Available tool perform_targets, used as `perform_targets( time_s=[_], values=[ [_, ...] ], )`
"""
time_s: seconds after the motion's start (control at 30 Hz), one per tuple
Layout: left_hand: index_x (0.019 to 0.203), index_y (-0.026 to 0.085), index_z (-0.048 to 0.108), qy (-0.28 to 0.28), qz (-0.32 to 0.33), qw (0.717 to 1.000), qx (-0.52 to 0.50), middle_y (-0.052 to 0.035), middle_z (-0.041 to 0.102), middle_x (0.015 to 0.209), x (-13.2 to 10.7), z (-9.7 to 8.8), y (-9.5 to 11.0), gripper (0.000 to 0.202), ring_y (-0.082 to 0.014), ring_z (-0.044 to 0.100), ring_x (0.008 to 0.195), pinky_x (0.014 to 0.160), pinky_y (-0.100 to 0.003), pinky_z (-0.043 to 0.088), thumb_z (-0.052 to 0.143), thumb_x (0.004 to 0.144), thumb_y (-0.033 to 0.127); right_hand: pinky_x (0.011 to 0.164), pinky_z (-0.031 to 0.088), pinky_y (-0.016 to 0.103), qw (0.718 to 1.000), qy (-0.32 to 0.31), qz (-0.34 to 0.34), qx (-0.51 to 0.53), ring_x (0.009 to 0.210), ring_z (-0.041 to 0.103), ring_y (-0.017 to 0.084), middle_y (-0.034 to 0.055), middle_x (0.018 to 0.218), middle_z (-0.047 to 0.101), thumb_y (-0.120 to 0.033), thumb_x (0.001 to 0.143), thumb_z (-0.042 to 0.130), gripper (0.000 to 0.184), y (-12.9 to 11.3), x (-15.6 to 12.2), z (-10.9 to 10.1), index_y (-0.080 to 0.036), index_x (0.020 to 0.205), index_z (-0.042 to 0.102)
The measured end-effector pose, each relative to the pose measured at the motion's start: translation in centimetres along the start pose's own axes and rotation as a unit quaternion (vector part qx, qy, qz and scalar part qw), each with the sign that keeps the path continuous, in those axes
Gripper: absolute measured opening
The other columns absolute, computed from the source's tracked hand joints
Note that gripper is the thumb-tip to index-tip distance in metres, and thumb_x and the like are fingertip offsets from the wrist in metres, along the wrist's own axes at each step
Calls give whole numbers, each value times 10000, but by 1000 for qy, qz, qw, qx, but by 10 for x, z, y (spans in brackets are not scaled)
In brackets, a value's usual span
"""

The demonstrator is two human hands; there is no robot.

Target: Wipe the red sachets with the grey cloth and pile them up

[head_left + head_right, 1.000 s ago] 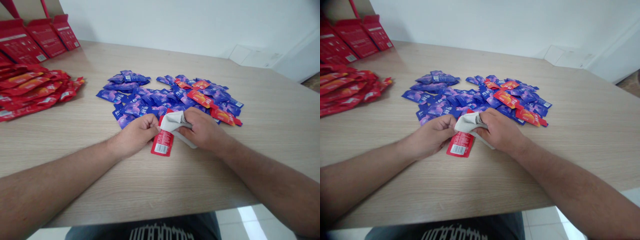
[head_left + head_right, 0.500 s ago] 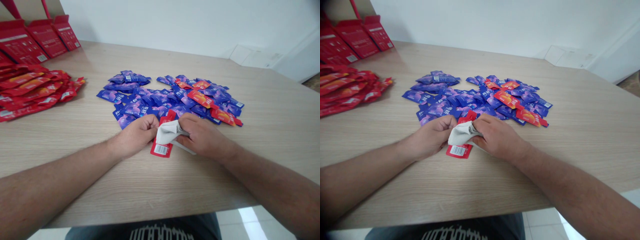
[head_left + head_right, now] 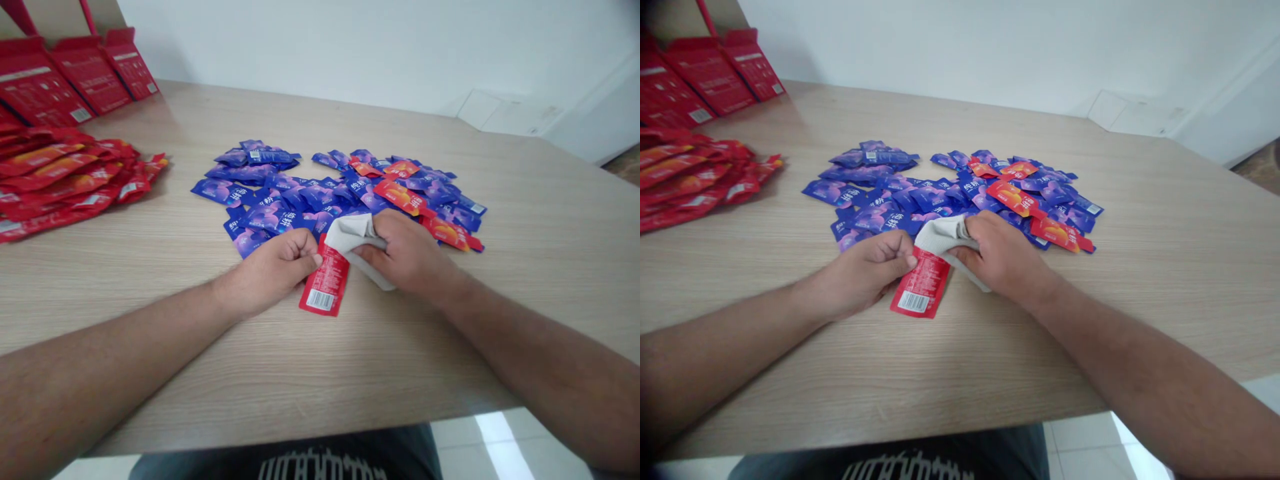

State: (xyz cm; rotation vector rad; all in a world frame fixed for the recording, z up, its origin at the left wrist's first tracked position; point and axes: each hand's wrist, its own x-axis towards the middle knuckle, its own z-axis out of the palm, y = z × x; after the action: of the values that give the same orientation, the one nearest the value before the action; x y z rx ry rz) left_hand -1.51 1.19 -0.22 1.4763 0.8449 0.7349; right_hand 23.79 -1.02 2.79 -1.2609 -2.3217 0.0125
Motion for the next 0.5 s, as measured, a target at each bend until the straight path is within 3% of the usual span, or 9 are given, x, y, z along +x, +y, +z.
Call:
perform_targets(
  time_s=[0.1, 0.23, 0.4, 0.5],
  values=[
    [844, 203, 550, 12, -8, 1000, -2, 23, 590, 677, -1, 1, 2, 192, -112, 517, 572, 528, -219, 355, 694, 909, 312, 748, 425, 338, 999, -45, -26, 8, 875, 581, 229, 75, 977, 642, -357, 1006, 650, 194, -8, -2, 1, -205, 919, 566],
    [846, 199, 565, 18, -14, 999, -23, 32, 575, 667, -2, 2, 3, 179, -103, 492, 559, 520, -214, 360, 692, 904, 312, 785, 461, 335, 978, -147, -140, 45, 893, 602, 220, 72, 1011, 672, -245, 966, 666, 76, -28, -7, -1, -208, 925, 614],
    [833, 196, 564, 41, -14, 998, -41, 39, 554, 643, 0, -3, 11, 190, -93, 465, 527, 502, -210, 337, 713, 879, 306, 755, 482, 315, 980, -136, -137, 58, 844, 611, 202, 66, 983, 664, -237, 959, 668, 80, -19, -7, -5, -202, 928, 603],
    [816, 199, 540, 79, -7, 995, -57, 37, 547, 624, 4, -22, 29, 187, -100, 470, 502, 489, -220, 325, 712, 841, 268, 684, 468, 294, 987, -113, -106, 45, 782, 611, 192, 43, 922, 640, -229, 944, 678, 113, -8, -6, -4, -215, 914, 570]
  ],
)
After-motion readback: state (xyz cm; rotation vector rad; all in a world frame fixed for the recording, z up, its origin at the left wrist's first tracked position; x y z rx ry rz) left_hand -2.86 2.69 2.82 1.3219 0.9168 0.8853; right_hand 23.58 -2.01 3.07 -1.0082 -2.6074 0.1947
